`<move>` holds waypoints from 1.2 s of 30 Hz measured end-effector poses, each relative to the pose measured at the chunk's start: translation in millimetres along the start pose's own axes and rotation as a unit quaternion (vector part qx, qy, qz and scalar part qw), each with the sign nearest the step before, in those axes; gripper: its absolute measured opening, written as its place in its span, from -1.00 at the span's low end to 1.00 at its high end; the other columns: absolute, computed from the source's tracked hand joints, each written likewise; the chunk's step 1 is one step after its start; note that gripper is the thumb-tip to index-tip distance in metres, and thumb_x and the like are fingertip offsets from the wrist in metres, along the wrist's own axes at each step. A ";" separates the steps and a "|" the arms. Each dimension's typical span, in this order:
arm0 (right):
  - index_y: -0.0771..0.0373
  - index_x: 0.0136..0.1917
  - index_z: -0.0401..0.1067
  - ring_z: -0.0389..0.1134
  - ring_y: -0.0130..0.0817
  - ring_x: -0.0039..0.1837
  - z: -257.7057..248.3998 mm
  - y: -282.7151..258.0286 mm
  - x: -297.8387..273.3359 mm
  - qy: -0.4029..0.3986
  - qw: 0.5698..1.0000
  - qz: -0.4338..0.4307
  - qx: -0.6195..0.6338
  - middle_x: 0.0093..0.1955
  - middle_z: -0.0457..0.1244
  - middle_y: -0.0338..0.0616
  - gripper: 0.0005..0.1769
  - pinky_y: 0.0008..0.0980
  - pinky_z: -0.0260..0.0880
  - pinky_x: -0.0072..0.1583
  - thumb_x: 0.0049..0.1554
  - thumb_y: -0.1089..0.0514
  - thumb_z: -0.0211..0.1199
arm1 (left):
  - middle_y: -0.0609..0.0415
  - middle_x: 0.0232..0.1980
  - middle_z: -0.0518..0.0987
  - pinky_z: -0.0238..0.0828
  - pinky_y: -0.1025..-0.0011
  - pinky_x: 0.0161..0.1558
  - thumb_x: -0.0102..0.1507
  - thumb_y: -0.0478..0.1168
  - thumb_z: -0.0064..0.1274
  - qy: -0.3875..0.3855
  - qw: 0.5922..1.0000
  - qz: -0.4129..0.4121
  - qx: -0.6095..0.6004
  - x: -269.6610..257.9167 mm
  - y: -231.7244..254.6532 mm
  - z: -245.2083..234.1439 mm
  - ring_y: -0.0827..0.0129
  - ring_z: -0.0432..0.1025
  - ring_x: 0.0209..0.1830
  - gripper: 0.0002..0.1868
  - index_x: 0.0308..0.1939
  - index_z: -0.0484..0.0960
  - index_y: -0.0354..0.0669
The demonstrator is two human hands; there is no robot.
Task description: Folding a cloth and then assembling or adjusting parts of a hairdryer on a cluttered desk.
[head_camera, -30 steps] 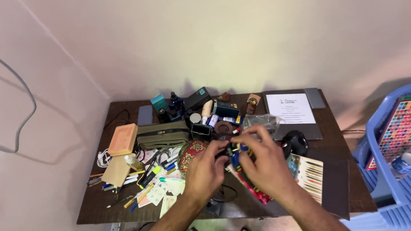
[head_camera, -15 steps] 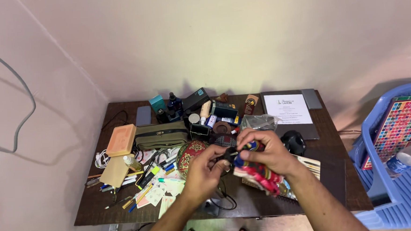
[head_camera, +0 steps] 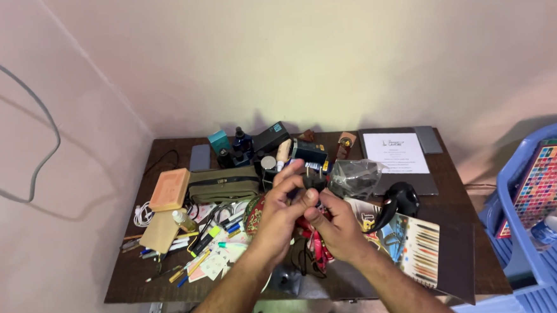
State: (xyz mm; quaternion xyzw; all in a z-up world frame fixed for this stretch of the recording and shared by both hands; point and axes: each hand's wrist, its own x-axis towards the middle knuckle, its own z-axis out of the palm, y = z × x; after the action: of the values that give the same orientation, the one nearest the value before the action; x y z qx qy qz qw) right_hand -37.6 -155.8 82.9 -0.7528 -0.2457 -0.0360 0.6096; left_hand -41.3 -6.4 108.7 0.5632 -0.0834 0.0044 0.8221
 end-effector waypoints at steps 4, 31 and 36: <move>0.34 -0.11 0.51 0.17 -0.48 -0.26 -7.1 -3.8 0.9 -0.030 0.999 0.036 0.022 -0.29 0.28 -0.26 -0.53 -0.45 0.19 -0.18 0.20 -0.17 0.20 | 0.05 0.43 0.45 0.14 0.31 0.34 0.27 -0.36 0.11 -0.029 0.997 -0.014 -0.074 -9.4 7.6 2.0 0.27 0.31 0.37 -0.86 -0.10 0.68 -0.24; 0.18 0.07 0.55 0.30 -0.45 -0.19 8.8 -8.6 8.5 -0.013 0.998 0.035 0.044 -0.26 0.37 -0.22 -0.68 -0.38 0.39 -0.09 0.23 -0.07 0.23 | -0.04 0.37 0.44 0.10 0.17 0.45 0.27 -0.23 0.20 0.100 0.992 0.051 -0.053 -7.5 4.3 -8.7 0.18 0.24 0.40 -0.77 -0.04 0.74 -0.24; 0.17 -0.03 0.50 0.30 -0.48 -0.39 -3.2 -5.3 -3.2 -0.163 0.969 0.086 -0.168 -0.22 0.31 -0.23 -0.68 -0.51 0.32 -0.38 0.23 -0.10 0.14 | -0.08 0.03 0.61 0.42 0.35 0.03 0.34 -0.32 0.02 0.245 0.941 0.072 -0.222 17.6 47.6 -61.0 0.33 0.45 -0.01 -0.73 0.10 0.58 -0.32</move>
State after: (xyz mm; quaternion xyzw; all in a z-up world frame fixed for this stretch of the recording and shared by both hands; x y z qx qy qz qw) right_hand -41.7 -159.2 87.3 -0.8582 -0.2666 0.0985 0.4274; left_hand -20.7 66.0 133.8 0.3407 0.0813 0.1824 0.9187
